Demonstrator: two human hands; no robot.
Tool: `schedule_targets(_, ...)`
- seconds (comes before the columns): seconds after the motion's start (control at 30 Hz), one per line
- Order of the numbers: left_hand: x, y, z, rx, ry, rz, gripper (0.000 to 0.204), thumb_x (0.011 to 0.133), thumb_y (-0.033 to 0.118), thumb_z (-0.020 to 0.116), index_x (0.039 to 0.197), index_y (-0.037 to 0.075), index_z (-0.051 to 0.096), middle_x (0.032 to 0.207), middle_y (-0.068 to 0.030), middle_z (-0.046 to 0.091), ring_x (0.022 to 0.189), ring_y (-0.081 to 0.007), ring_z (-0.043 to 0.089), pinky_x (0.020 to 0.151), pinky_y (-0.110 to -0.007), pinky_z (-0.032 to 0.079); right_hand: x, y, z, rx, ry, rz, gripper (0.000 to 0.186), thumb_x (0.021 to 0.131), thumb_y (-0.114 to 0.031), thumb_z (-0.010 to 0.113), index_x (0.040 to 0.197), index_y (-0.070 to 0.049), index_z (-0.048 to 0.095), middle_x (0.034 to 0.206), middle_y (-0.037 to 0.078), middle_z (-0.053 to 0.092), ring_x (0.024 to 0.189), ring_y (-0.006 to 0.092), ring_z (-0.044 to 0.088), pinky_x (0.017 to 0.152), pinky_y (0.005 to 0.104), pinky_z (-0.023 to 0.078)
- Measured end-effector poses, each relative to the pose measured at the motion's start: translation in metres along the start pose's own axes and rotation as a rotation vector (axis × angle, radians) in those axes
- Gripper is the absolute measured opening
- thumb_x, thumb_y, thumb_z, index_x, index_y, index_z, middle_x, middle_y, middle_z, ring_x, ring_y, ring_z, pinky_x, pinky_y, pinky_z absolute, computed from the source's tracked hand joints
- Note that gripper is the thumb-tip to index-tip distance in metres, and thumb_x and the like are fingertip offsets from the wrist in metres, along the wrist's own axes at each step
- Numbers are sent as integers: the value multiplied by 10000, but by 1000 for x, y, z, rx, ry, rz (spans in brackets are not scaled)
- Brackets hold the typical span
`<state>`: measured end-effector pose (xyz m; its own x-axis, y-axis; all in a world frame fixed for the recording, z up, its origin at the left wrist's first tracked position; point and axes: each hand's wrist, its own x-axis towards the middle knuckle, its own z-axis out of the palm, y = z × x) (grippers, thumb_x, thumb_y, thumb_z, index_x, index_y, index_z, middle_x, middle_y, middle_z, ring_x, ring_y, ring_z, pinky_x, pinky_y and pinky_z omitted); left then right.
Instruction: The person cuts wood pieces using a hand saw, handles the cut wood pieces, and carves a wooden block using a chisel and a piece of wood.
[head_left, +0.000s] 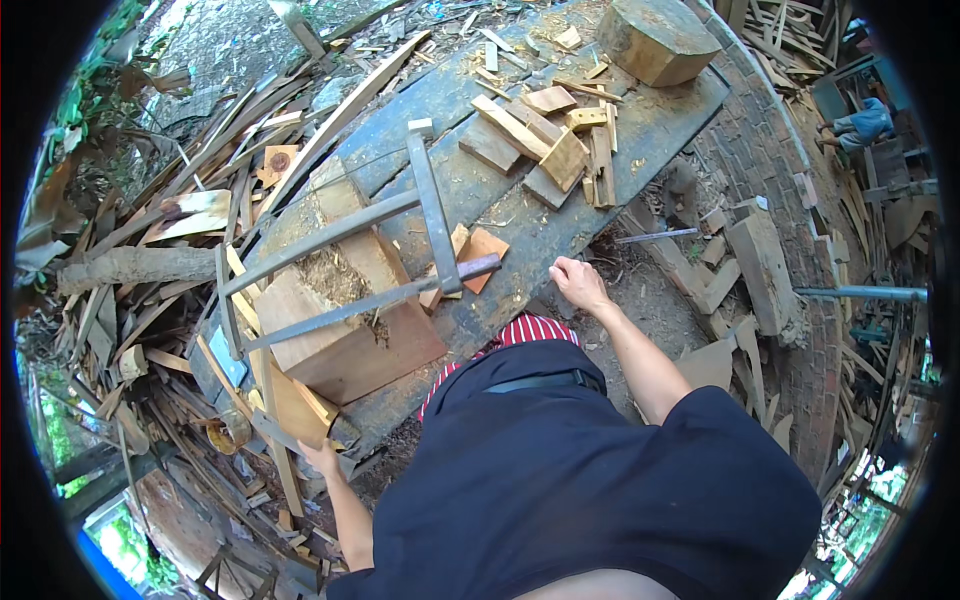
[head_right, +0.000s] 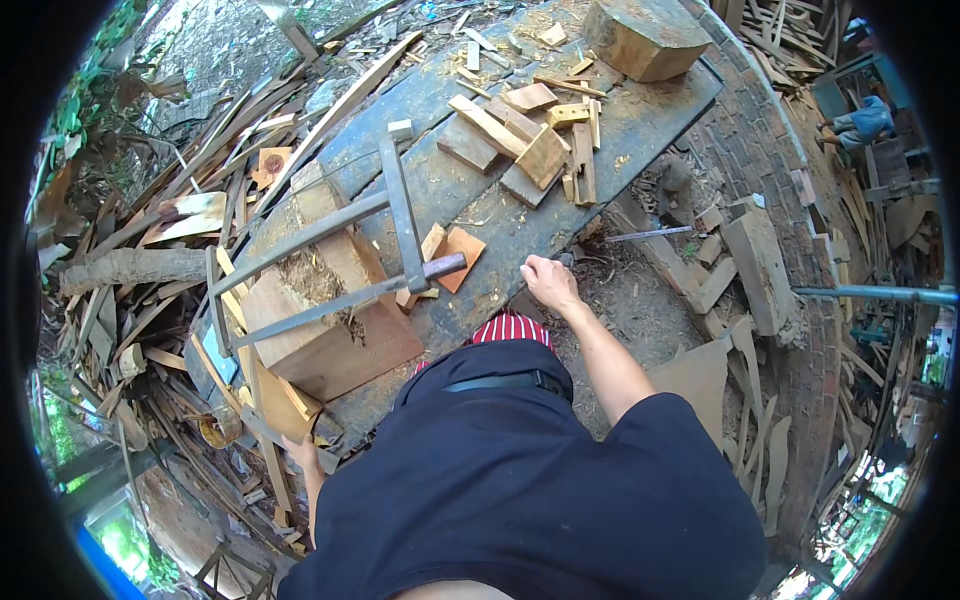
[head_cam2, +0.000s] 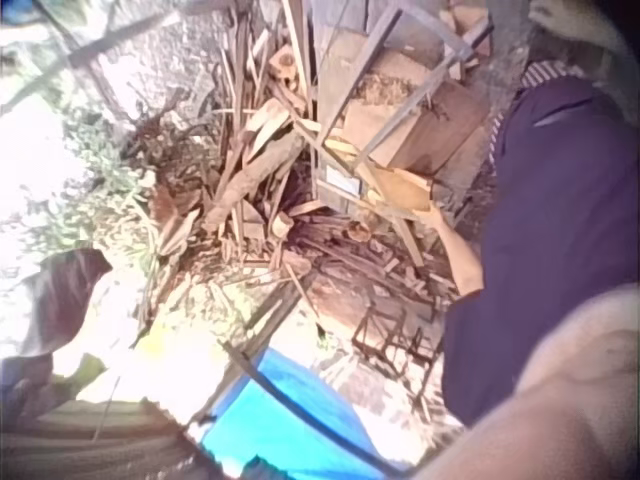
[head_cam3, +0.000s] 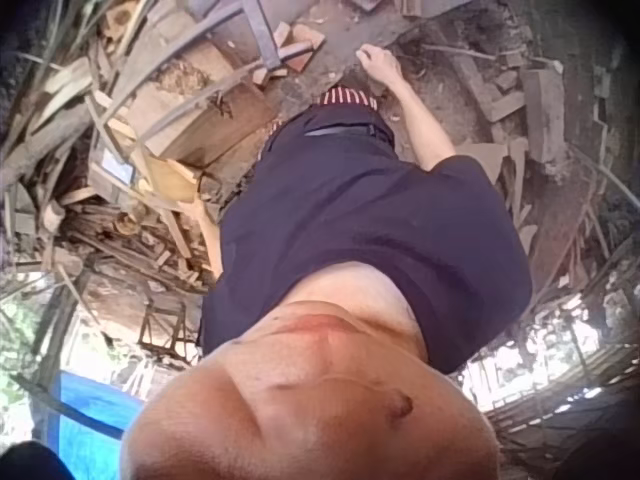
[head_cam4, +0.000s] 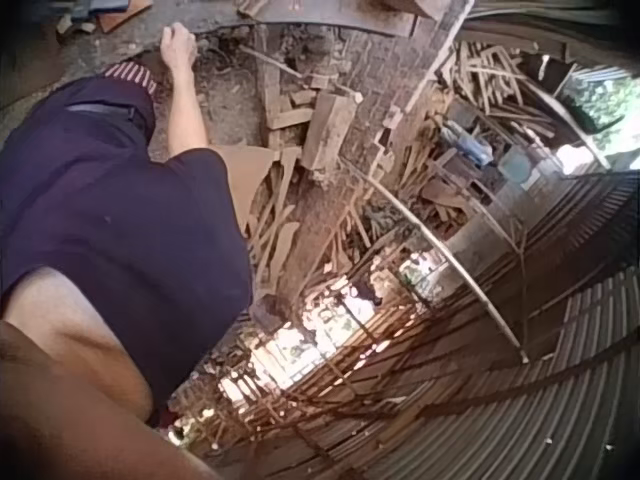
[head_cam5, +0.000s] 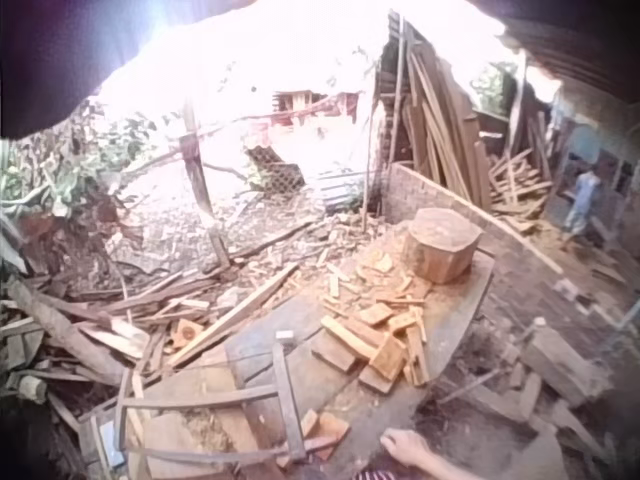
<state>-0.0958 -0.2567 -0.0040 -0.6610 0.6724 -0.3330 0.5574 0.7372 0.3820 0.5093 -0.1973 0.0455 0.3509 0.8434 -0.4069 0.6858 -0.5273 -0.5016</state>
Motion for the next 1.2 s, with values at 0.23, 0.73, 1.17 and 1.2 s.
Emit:
schedule_targets(0.23,-75,10,-6,137,-143,-2,831,738,80,695,1446,124,264,1379,-257,317,1257,-406,354,1048,-441,305,106,-4,-7,52,109,-115,224,858,-286,553,998,-117,599,1008,162,577,965,355,572,805,444,469)
schedule_targets(0.73,-162,58,-10,388,-160,101,673,771,176,679,1379,137,393,1377,-209,331,1248,-395,342,1055,-457,277,272,-2,-14,-312,206,-154,595,764,-390,680,1229,-71,493,1094,152,602,1132,283,521,1018,610,276)
schedule_targets(1.17,-196,131,0,323,-93,197,807,765,94,653,1457,152,241,1349,-232,357,1241,-407,338,1048,-457,281,169,-7,65,410,-318,-183,618,803,-403,663,1268,-33,495,1106,224,624,1064,346,596,889,403,463)
schedule_targets(1.2,-195,137,0,307,-77,217,814,767,89,650,1461,151,229,1343,-234,363,1239,-408,340,1049,-457,280,171,-4,71,481,-358,-159,613,807,-398,663,1266,-29,496,1105,224,624,1066,338,597,891,399,462)
